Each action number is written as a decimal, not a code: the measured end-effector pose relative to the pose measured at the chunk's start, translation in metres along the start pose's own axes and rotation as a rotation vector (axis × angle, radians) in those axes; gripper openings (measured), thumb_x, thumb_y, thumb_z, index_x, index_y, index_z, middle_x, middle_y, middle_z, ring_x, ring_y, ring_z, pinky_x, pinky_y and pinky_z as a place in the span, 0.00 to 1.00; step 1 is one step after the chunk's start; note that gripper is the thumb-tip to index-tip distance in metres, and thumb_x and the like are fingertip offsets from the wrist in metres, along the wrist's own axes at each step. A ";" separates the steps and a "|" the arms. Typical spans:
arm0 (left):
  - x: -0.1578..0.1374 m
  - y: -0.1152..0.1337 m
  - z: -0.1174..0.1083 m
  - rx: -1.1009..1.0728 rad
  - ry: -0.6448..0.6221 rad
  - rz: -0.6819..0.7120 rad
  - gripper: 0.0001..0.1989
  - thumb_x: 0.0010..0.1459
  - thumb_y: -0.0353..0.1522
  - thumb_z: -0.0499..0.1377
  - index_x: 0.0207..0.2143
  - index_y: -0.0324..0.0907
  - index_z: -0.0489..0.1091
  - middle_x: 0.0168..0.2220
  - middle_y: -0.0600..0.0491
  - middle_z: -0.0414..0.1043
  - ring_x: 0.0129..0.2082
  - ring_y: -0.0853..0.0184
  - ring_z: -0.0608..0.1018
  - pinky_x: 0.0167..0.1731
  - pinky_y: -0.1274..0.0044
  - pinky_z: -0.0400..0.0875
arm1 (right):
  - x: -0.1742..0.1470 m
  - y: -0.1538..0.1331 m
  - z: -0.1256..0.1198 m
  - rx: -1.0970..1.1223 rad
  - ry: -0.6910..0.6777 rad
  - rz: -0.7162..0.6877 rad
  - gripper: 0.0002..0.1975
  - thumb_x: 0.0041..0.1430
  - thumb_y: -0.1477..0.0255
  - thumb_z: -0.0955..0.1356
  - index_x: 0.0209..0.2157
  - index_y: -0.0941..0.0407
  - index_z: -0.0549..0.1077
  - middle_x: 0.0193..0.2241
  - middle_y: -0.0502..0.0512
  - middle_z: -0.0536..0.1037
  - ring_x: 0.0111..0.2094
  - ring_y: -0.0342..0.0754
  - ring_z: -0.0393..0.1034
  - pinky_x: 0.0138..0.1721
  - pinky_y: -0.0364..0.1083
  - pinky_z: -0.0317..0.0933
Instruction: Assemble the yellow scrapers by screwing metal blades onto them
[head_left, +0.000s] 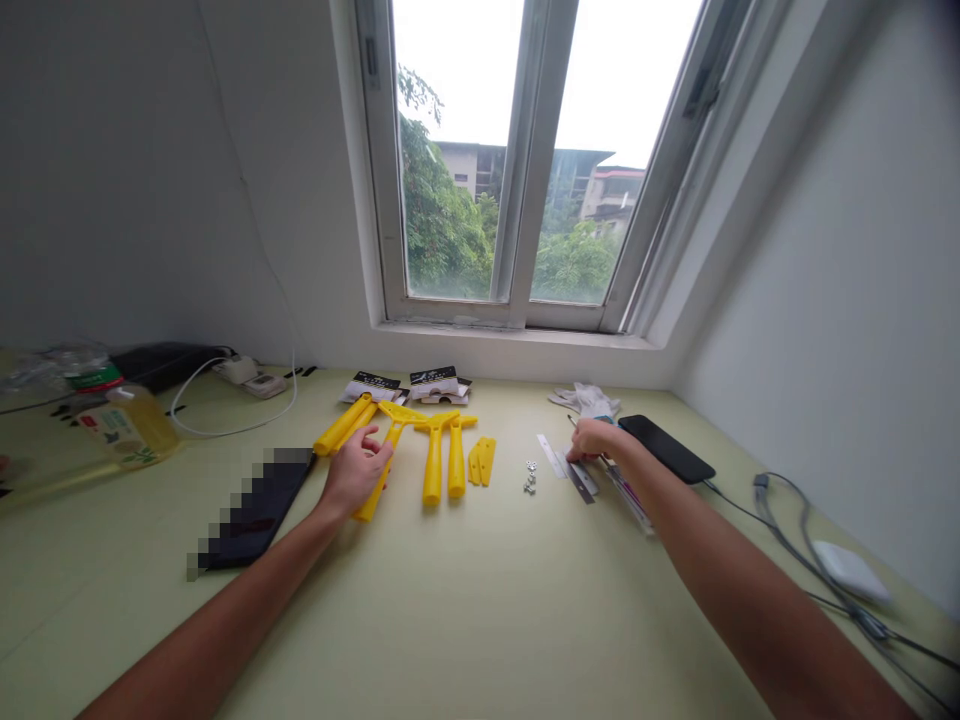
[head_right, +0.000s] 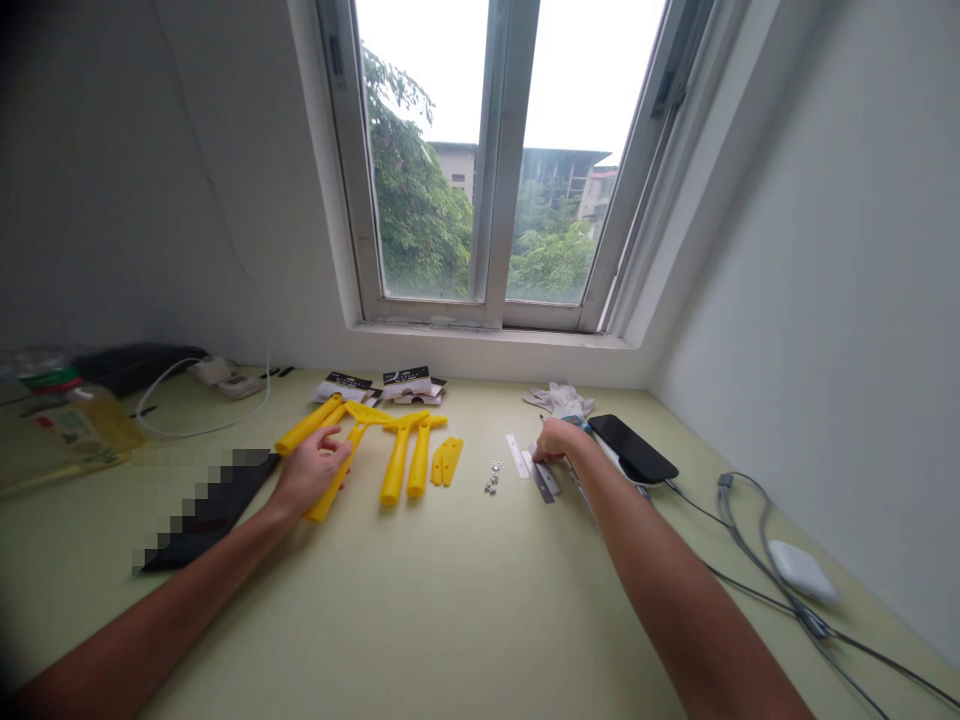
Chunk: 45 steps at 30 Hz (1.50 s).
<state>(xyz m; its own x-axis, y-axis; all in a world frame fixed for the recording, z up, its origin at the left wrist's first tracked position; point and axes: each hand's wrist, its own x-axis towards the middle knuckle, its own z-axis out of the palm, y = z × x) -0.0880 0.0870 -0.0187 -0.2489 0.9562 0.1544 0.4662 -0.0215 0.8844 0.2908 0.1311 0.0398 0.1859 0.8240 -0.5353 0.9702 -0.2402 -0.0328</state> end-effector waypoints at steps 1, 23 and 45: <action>0.000 -0.001 0.001 0.001 -0.003 0.004 0.23 0.56 0.38 0.58 0.52 0.38 0.61 0.32 0.52 0.68 0.21 0.71 0.75 0.16 0.83 0.68 | 0.001 0.001 0.000 0.009 0.002 -0.003 0.15 0.62 0.66 0.64 0.48 0.57 0.68 0.48 0.57 0.70 0.44 0.50 0.69 0.44 0.53 0.66; -0.114 0.075 0.049 -0.394 -0.597 0.032 0.22 0.56 0.42 0.57 0.50 0.45 0.57 0.40 0.52 0.64 0.23 0.75 0.66 0.21 0.82 0.62 | -0.102 -0.011 -0.022 0.707 0.069 -0.956 0.19 0.46 0.58 0.71 0.32 0.60 0.72 0.27 0.52 0.73 0.29 0.43 0.64 0.31 0.43 0.59; -0.158 0.075 0.057 -0.461 -0.795 -0.002 0.15 0.60 0.39 0.54 0.47 0.45 0.58 0.34 0.56 0.60 0.25 0.73 0.61 0.27 0.80 0.59 | -0.095 -0.049 0.026 0.707 0.006 -0.915 0.19 0.44 0.61 0.72 0.37 0.58 0.75 0.21 0.47 0.72 0.21 0.40 0.64 0.22 0.40 0.60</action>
<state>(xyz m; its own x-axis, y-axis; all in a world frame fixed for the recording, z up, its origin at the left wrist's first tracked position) 0.0347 -0.0489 -0.0020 0.4878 0.8718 -0.0444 0.0388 0.0291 0.9988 0.2217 0.0510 0.0703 -0.5387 0.8400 -0.0641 0.4395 0.2154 -0.8720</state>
